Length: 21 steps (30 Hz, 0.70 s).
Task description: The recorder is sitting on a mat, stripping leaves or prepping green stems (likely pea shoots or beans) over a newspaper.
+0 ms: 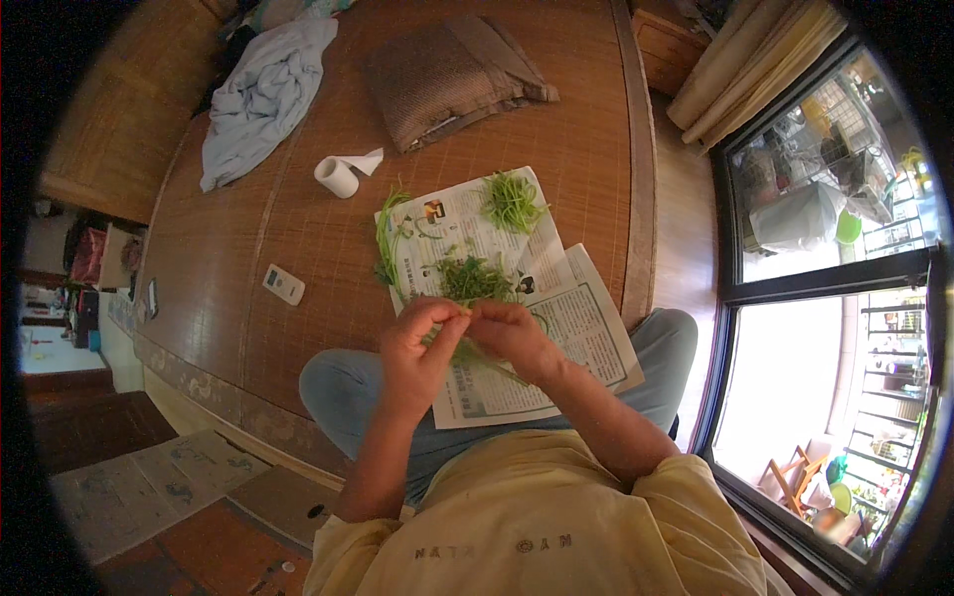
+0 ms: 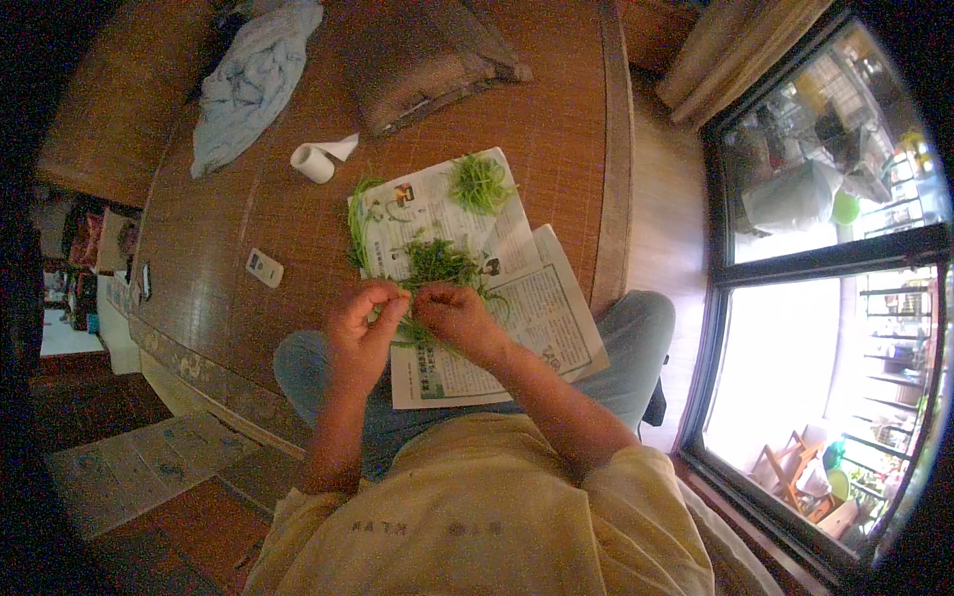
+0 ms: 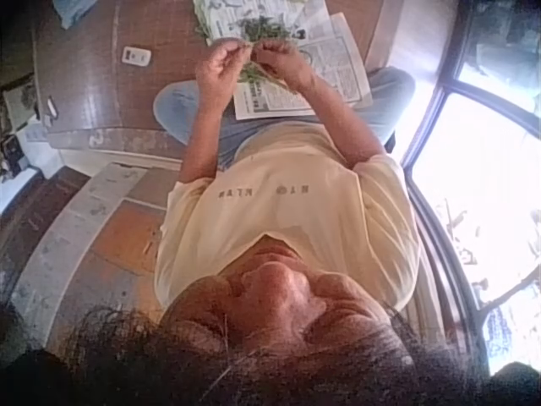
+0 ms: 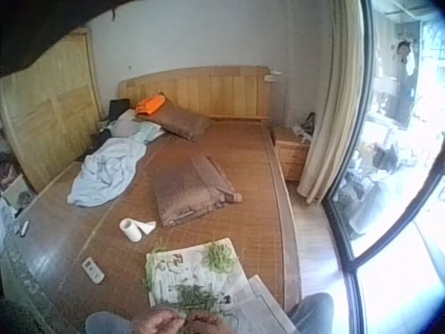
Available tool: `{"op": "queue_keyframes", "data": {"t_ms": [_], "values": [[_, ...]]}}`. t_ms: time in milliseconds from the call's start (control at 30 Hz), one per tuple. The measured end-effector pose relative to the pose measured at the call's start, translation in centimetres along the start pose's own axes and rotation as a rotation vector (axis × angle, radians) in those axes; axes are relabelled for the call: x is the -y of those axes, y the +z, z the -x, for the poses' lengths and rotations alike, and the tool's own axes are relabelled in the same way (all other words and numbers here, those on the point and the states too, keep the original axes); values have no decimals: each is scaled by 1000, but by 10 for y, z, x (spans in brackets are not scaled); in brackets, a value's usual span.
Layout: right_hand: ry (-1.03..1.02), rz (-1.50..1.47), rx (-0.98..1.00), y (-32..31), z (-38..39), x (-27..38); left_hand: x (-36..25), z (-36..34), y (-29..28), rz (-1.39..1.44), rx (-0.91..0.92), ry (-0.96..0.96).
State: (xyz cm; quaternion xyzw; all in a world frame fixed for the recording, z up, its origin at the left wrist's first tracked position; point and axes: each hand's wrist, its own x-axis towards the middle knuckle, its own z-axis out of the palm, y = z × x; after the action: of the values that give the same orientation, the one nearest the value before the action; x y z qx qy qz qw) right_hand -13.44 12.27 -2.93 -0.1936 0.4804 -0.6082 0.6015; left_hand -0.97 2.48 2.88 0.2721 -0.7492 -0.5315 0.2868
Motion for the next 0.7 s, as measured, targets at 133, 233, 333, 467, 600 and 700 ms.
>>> {"op": "queue_keyframes", "data": {"t_ms": [133, 233, 333, 467, 600, 700], "values": [[71, -113, -66, 0, -1, -2, -3, 2, 2, -130, 35, 168], [64, -167, -105, -4, -3, -11, 6, 5, 2, -134, -1, 197], [81, -241, -147, -6, -5, -13, 25, 7, 1, 109, -115, -17], [-258, 19, -210, -39, -20, -40, 29, -3, -15, 460, -231, -254], [-8, -431, -279, -48, -9, -17, 35, -4, -24, 635, -335, -329], [-52, -364, -289, -53, -7, -11, 35, -6, -27, 750, -321, -346]]}}
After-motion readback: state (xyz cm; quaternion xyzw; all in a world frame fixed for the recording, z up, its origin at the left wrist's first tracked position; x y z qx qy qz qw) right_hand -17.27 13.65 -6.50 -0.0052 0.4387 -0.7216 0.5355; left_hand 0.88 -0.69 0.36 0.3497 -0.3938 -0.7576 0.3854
